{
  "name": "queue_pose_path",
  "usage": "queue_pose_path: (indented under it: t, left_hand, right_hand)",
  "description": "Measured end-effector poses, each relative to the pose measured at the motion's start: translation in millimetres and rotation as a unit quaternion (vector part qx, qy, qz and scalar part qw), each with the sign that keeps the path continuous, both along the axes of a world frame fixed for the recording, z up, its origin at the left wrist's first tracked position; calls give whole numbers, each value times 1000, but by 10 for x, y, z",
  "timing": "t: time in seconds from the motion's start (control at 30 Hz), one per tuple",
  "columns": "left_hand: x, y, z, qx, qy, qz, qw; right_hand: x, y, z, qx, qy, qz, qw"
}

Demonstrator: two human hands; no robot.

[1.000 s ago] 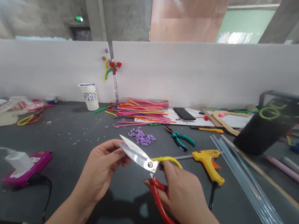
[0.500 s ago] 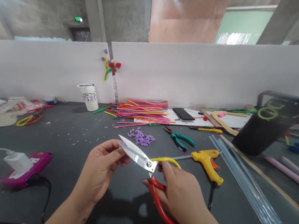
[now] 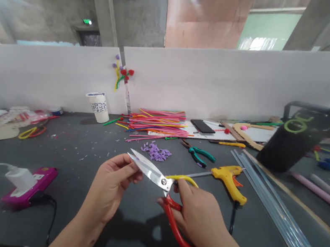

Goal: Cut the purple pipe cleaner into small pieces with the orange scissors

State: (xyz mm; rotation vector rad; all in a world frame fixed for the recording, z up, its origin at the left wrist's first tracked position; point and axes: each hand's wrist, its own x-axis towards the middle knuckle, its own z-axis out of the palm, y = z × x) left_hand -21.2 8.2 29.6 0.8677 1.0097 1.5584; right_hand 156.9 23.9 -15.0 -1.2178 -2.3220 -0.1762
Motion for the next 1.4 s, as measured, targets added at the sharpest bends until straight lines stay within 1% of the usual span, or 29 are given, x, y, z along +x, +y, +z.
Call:
queue_pose_path:
  t: [0.23, 0.3, 0.4, 0.47, 0.53, 0.6, 0.63, 0.77, 0.8, 0.87, 0.9, 0.93, 1.03, 1.1, 1.17, 1.2, 1.27, 1.33, 1.4]
  left_hand:
    - [-8, 16, -6, -5, -1, 3, 1000]
    - [-16, 27, -13, -6, -3, 4, 1000]
    - [-20, 39, -26, -6, -4, -5, 1000]
    - [-15, 42, -34, -9, -3, -21, 1000]
    - [-2, 40, -42, -12, -2, -40, 999]
    - [19, 35, -56, -22, 0, -60, 998]
    - [32, 32, -67, -33, 2, -73, 997]
    - [102, 30, -134, -101, 9, -146, 984]
    - [121, 31, -152, -113, 11, -161, 980]
    - [154, 34, -180, -123, 12, -174, 977]
    - [165, 35, -188, -121, 10, -172, 978]
    - [170, 36, -191, -116, 6, -163, 980]
    - [149, 39, -175, -86, -8, -117, 989]
    - [114, 40, -152, -65, -17, -90, 994]
    - [83, 37, -133, -55, -24, -81, 995]
    - [74, 34, -128, -57, -25, -89, 994]
    - [74, 27, -128, -78, -20, -135, 988]
    - [95, 24, -143, -111, -6, -197, 974]
    - [126, 27, -165, -133, 11, -244, 961]
  right_hand:
    - [0, 15, 0, 22, -14, -10, 1000]
    - [6, 22, 6, 17, -16, -7, 1000]
    - [-1, 27, 34, -51, 18, -11, 998]
    - [-18, 25, 62, -112, 61, -9, 992]
    - [-38, 24, 89, -158, 109, 1, 981]
    - [-58, 31, 112, -200, 168, 17, 965]
    - [-69, 40, 120, -226, 205, 29, 952]
    - [-113, 91, 134, -330, 341, 81, 877]
    - [-122, 104, 134, -342, 361, 87, 863]
    - [-132, 120, 131, -346, 380, 91, 853]
    - [-131, 122, 128, -339, 379, 89, 857]
    - [-127, 120, 125, -327, 369, 84, 866]
    - [-101, 92, 119, -265, 293, 46, 918]
    - [-84, 67, 115, -221, 242, 22, 944]
    - [-74, 48, 110, -212, 223, 14, 951]
    - [-73, 43, 108, -223, 230, 19, 947]
    - [-74, 43, 108, -265, 269, 40, 925]
    - [-81, 50, 119, -310, 329, 66, 890]
    - [-91, 60, 138, -355, 382, 89, 849]
